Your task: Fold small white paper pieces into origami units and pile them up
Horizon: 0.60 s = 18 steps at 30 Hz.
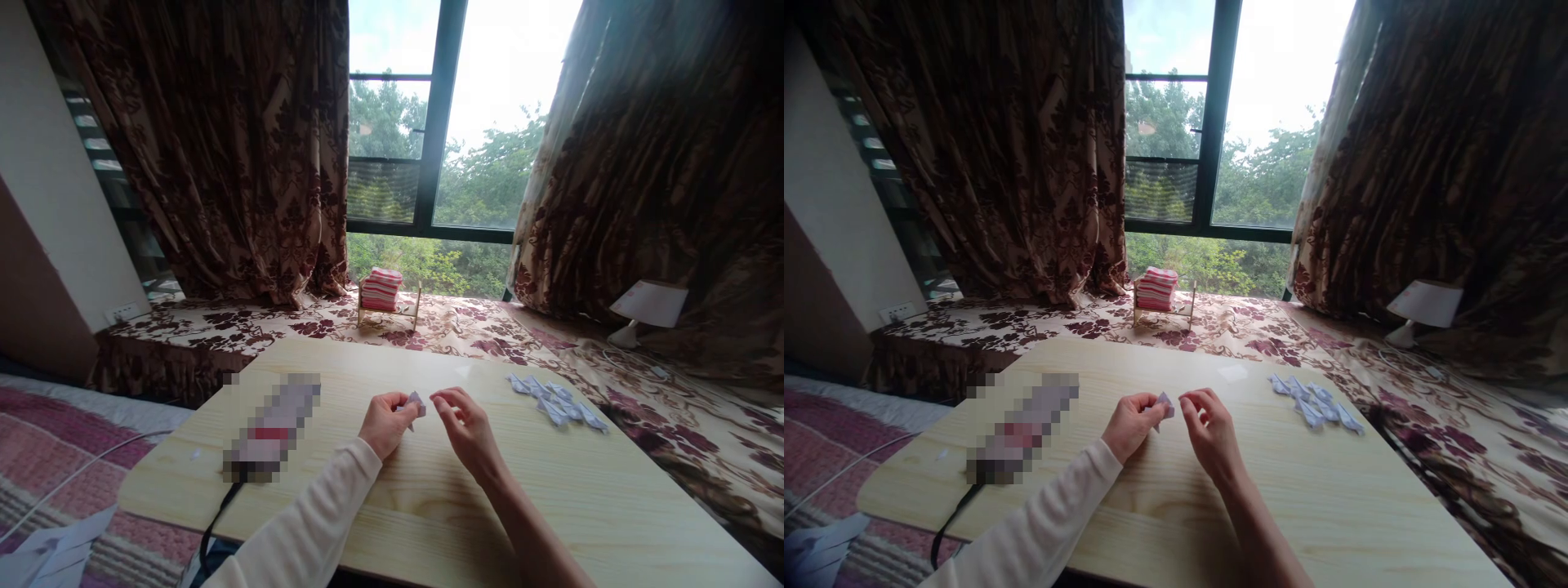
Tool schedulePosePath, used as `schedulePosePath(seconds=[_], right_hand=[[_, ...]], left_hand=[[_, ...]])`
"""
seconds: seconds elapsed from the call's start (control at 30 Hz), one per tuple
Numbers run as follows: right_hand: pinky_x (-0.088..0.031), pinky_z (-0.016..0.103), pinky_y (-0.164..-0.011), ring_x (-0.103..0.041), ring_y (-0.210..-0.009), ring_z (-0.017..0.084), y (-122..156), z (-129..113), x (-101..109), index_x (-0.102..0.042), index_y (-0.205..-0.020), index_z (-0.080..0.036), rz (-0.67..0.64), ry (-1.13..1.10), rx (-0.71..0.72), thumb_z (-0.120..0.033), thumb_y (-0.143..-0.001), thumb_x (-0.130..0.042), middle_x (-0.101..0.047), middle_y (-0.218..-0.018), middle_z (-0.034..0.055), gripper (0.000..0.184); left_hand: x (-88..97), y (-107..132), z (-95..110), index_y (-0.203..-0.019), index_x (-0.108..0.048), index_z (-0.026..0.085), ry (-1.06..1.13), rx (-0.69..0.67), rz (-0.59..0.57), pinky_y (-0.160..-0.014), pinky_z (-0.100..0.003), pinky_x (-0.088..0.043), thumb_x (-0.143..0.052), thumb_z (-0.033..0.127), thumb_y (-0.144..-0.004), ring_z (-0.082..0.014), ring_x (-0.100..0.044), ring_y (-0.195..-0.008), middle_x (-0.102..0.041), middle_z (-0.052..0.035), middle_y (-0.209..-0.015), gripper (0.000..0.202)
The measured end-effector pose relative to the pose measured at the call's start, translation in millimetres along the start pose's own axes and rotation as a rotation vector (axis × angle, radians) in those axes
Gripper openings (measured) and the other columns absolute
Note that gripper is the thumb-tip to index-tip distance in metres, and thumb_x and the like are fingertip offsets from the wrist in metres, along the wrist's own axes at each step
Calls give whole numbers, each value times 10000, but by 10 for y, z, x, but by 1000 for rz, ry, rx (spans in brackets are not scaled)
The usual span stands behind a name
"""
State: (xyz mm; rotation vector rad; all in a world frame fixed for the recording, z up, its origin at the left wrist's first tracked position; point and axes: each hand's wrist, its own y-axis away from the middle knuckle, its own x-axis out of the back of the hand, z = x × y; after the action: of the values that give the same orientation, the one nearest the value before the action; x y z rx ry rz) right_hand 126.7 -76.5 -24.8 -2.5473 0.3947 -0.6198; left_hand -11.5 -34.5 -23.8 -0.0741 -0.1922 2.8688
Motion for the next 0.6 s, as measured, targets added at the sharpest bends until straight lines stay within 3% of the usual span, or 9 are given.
schedulePosePath(seconds=[0.17, 0.6], right_hand=[[-408, 256, -536, -545, -638, 167, -15, 11, -33, -676, -690, -166, -73, -51, -104, -453, -813, -517, -611, -677, 49, 350], [-396, 242, -519, -507, -625, 150, -1, -33, -26, -631, -668, -153, -101, -90, -111, -455, -799, -504, -560, -679, 40, 353]], left_hand=[[-7, 5, 12, -611, -654, 111, -27, -25, -9, -501, -221, -332, -632, 338, -651, -88, -406, -496, -528, 16, -502, 232], [8, -15, -33, -615, -638, 111, -48, -42, -43, -510, -223, -341, -617, 373, -676, -95, -423, -507, -525, 14, -517, 270]])
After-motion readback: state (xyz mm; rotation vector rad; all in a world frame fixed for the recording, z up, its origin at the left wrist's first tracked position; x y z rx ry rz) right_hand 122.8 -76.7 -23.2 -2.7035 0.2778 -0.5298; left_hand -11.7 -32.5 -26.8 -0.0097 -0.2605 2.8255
